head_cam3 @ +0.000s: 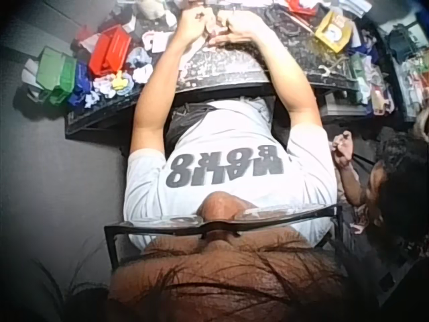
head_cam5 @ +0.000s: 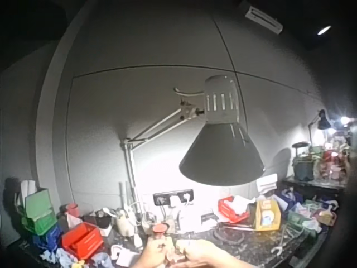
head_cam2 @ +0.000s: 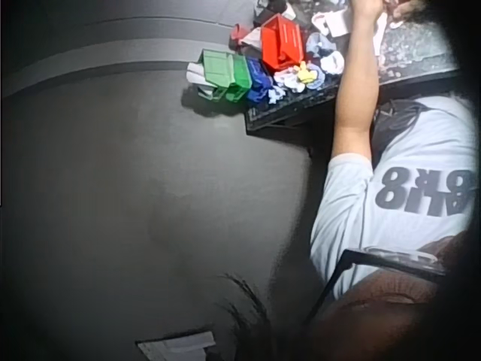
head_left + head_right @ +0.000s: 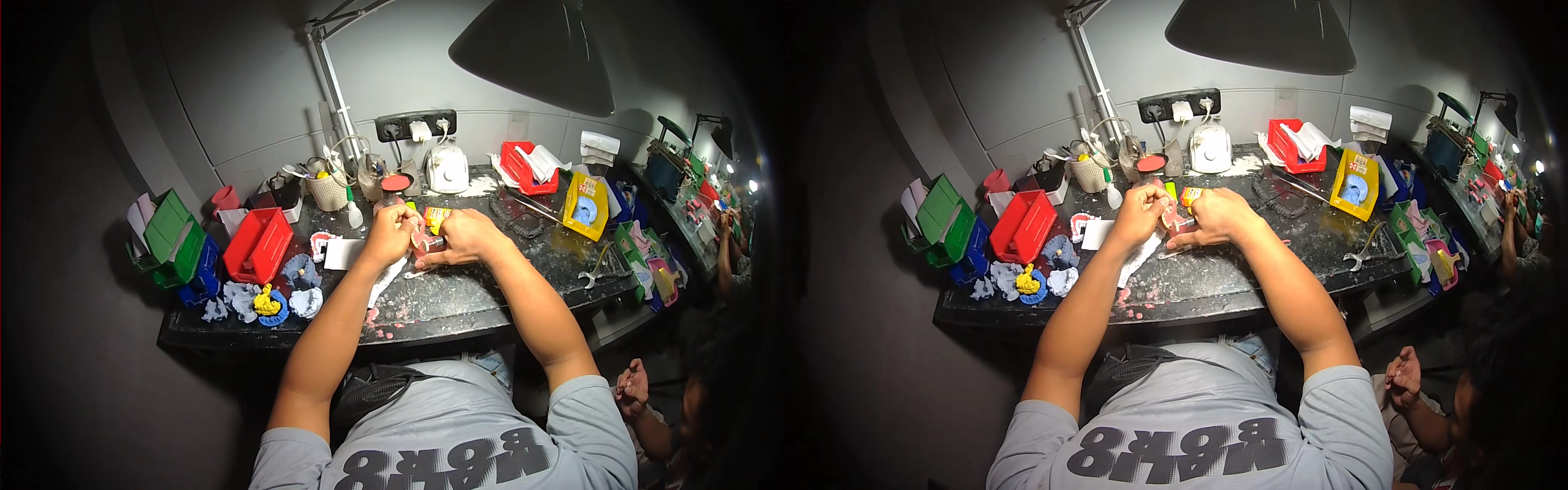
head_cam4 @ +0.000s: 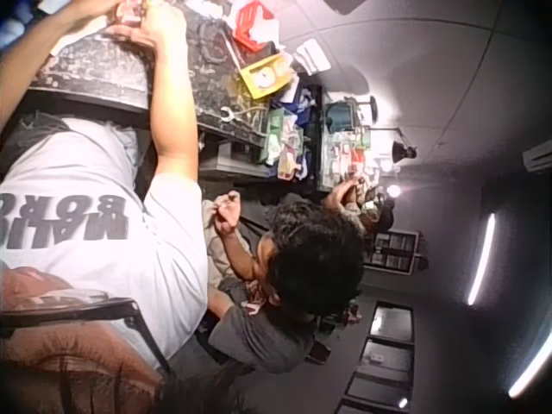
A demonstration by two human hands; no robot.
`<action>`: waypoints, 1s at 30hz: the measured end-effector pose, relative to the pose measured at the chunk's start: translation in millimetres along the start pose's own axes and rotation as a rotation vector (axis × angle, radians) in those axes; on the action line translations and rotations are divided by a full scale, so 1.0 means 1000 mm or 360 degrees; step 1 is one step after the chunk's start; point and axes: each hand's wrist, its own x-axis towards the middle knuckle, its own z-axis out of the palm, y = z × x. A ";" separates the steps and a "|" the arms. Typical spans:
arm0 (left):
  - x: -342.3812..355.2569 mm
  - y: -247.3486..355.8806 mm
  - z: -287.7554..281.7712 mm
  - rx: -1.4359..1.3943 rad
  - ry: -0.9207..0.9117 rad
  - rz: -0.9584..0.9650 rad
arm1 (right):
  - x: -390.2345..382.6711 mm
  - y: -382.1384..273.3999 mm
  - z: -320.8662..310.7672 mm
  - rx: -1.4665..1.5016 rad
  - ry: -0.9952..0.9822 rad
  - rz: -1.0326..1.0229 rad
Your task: The person uses a sharp hand tool to trim and scrape excess material from a pink dental prosthesis, wipes the item with a white cloth, and handles small paper packets containing dental components on a workbench.
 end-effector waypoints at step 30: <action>0.003 0.008 -0.022 -0.0565 0.0459 -0.0326 | -0.005 0.001 0.008 0.0298 0.0717 -0.0543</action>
